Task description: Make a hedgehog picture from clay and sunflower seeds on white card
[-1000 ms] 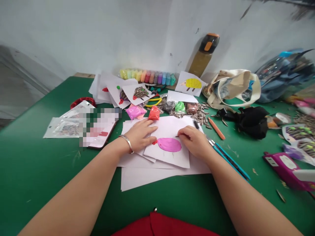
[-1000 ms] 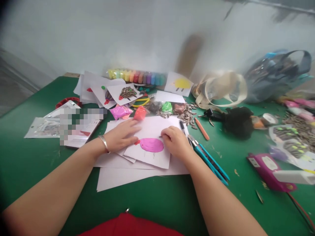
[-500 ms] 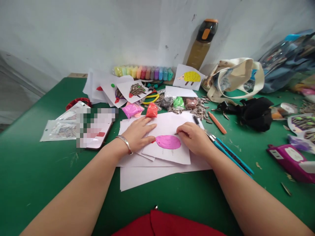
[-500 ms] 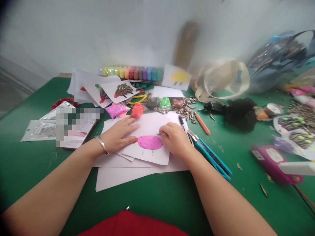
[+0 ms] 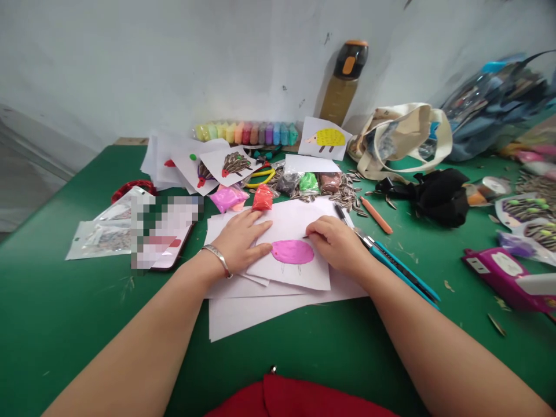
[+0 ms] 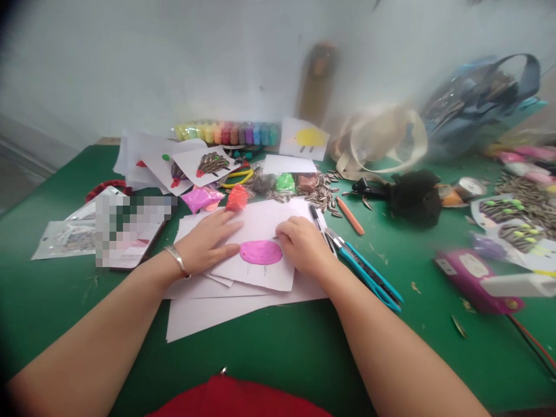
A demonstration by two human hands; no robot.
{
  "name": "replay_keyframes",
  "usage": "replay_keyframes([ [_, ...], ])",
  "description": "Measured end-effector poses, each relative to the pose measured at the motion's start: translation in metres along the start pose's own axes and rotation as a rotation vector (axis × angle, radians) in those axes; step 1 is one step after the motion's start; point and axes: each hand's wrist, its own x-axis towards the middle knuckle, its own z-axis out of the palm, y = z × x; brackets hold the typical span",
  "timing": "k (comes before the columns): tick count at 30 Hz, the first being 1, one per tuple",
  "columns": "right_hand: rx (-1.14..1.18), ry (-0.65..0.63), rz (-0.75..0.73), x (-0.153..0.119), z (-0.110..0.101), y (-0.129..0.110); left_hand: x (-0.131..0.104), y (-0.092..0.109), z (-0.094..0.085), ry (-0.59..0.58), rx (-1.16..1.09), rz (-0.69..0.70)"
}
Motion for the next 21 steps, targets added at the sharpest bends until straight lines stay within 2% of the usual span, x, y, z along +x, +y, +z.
replay_keyframes([
  [21,-0.006,-0.020,0.013,0.0014,-0.0008,-0.0011,0.0000,-0.0041,0.0015,0.037,-0.002,0.039],
])
